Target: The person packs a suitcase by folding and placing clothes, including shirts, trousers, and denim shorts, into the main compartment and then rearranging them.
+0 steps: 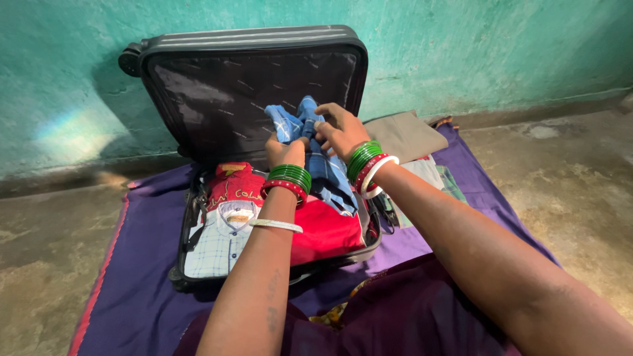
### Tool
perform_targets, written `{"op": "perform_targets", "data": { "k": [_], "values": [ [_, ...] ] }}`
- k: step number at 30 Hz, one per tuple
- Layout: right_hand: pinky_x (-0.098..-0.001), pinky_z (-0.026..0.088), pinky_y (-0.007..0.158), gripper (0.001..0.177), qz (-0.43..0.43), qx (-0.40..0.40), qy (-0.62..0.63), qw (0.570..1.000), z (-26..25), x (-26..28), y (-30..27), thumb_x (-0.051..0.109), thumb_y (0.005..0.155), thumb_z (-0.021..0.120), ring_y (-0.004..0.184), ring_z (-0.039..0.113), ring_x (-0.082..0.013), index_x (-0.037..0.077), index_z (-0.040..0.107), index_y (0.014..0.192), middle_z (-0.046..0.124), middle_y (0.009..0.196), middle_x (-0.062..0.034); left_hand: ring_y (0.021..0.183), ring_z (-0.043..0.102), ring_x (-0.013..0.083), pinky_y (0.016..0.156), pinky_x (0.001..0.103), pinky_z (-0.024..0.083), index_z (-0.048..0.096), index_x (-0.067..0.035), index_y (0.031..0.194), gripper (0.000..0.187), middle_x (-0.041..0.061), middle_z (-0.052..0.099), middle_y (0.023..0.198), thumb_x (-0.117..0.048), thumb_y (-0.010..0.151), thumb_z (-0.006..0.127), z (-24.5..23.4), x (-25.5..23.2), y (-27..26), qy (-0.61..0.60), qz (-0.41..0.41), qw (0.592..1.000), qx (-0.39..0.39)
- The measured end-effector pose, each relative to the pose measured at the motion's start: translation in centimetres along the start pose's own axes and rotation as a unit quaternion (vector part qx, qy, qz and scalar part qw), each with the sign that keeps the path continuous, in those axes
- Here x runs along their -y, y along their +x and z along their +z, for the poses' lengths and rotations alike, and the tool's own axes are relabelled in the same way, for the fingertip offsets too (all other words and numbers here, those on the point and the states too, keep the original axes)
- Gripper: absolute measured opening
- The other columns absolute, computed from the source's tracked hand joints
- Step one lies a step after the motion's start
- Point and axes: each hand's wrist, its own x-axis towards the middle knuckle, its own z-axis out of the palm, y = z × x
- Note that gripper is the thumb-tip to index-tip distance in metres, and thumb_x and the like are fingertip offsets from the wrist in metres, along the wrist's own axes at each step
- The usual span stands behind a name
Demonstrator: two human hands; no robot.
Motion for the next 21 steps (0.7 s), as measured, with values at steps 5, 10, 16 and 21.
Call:
{"op": "perform_targets", "data": {
  "k": [5, 10, 16, 21],
  "values": [
    [-0.0339, 0.059, 0.057, 0.046, 0.061, -0.072, 0.016, 0.995, -0.3, -0.8, 0.8, 0.031, 0.090, 0.064, 0.066, 0.069, -0.0190, 0.005, 0.060, 0.128, 0.069, 0.084, -0.0125, 0.082, 0.075, 0.0218, 0.077, 0.034, 0.057, 0.075, 0.001, 0.104, 0.035, 0.013, 0.079, 0.091, 0.000, 0.069, 0.068, 0.2, -0.1, -0.5, 0.016, 0.061, 0.998, 0.003],
    [-0.0369, 0.057, 0.055, 0.068, 0.128, -0.086, -0.043, 0.987, -0.5, -2.4, 1.6, 0.044, 0.082, 0.074, 0.069, 0.067, -0.0231, 0.006, 0.053, 0.135, 0.067, 0.087, -0.0163, 0.082, 0.076, 0.0207, 0.077, 0.034, 0.058, 0.074, 0.000, 0.107, 0.043, 0.013, 0.079, 0.091, -0.002, 0.064, 0.069, 0.5, -0.3, -0.7, 0.047, 0.137, 0.987, 0.068],
    [-0.0416, 0.061, 0.058, 0.075, 0.088, -0.043, -0.042, 0.994, -0.3, -3.5, 2.0, 0.040, 0.077, 0.078, 0.078, 0.074, -0.0264, 0.002, 0.051, 0.135, 0.071, 0.101, -0.0168, 0.082, 0.071, 0.0179, 0.076, 0.032, 0.056, 0.074, 0.001, 0.111, 0.041, 0.011, 0.077, 0.092, -0.001, 0.070, 0.068, 0.1, 0.6, 0.4, -0.015, 0.108, 0.982, 0.154],
    [-0.0393, 0.057, 0.079, 0.056, 0.042, -0.068, -0.085, 0.993, -0.1, -5.7, 2.9, 0.024, 0.081, 0.070, 0.085, 0.073, -0.0281, 0.005, 0.060, 0.132, 0.074, 0.098, -0.0208, 0.085, 0.070, 0.0152, 0.079, 0.029, 0.054, 0.074, 0.000, 0.115, 0.044, 0.009, 0.077, 0.094, 0.001, 0.072, 0.064, 0.0, 1.3, 1.2, 0.012, 0.116, 0.982, 0.147]
  ]
}}
